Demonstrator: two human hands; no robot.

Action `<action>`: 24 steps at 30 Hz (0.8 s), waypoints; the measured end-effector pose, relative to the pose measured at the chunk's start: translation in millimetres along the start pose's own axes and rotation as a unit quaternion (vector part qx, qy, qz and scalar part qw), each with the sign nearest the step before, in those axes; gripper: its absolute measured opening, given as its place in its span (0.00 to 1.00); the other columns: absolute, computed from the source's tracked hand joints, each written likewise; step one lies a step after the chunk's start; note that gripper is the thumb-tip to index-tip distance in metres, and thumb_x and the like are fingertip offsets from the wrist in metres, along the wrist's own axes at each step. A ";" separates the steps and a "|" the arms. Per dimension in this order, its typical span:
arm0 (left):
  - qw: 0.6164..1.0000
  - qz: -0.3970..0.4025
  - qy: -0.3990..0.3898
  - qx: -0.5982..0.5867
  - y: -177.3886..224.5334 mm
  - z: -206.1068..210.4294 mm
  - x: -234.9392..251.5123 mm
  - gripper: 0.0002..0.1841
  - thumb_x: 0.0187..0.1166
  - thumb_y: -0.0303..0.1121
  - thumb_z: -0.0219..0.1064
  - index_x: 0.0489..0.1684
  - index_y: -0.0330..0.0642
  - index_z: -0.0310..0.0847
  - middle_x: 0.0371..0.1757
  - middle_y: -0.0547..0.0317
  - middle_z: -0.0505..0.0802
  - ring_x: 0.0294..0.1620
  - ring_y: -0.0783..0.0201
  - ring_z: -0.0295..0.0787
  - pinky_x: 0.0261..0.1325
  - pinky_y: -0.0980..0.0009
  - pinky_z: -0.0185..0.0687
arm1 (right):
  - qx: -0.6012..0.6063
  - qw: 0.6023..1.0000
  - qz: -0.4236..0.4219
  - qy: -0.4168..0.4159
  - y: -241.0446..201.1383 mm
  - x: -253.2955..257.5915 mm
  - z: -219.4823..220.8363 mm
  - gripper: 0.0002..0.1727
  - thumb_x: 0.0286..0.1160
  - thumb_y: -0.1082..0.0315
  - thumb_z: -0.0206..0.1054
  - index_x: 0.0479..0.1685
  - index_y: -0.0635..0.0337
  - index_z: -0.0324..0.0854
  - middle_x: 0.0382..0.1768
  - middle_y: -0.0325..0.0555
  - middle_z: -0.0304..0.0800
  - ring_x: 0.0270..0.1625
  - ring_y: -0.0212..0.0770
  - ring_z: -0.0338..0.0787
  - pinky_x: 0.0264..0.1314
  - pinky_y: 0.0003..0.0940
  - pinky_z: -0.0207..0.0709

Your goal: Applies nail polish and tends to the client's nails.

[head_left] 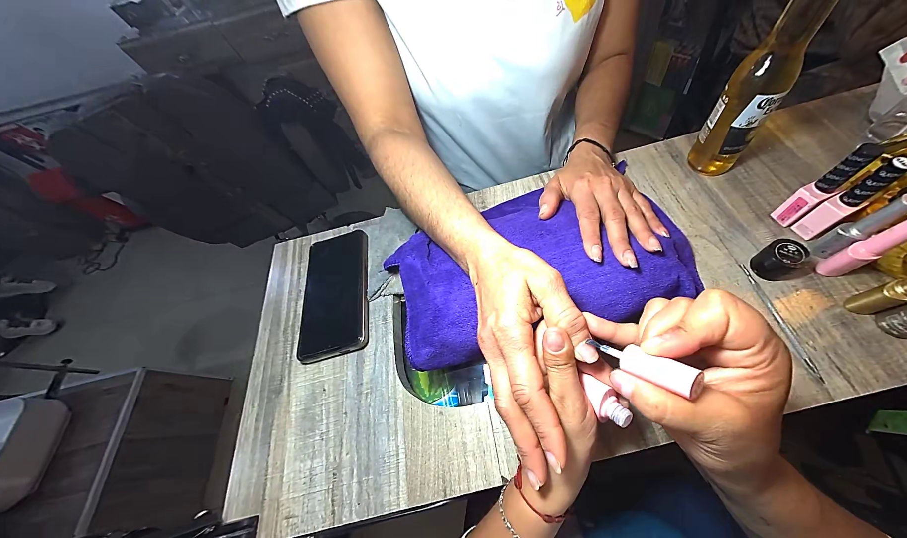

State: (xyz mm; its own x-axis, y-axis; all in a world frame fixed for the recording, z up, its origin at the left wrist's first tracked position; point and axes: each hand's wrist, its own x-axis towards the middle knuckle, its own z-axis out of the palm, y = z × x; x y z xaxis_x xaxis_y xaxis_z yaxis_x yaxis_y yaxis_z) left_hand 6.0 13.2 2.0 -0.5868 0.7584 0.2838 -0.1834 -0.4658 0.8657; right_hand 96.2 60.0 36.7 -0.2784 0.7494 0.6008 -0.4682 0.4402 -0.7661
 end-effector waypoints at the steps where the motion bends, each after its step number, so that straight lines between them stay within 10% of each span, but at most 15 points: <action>1: 1.000 -0.002 0.001 -0.001 -0.1 0.1 -0.2 0.20 0.93 0.48 0.51 0.35 0.52 0.85 0.21 0.70 0.85 0.19 0.80 0.83 0.21 0.84 0.79 | -0.005 1.000 0.002 -0.003 -0.6 -0.1 0.0 0.20 0.47 0.82 0.79 0.38 0.51 0.82 0.33 0.30 0.86 0.40 0.27 0.92 0.59 0.36 0.93; 24: 1.000 -0.011 0.002 0.009 -0.9 -0.6 -2.0 0.17 0.93 0.41 0.53 0.32 0.51 0.82 0.18 0.71 0.81 0.18 0.81 0.79 0.24 0.85 0.77 | -0.198 0.971 -0.114 -0.070 -0.8 2.1 -6.0 0.14 0.50 0.75 0.78 0.31 0.55 0.77 0.29 0.33 0.76 0.36 0.25 0.83 0.57 0.32 0.91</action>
State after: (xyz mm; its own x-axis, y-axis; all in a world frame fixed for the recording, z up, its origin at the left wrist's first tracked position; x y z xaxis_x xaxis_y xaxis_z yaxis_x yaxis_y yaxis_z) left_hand 6.9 11.8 0.4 -0.5852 0.7668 0.2637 -0.1819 -0.4411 0.8788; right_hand 101.0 64.1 37.2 -0.3293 0.5486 0.7685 -0.1787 0.7630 -0.6213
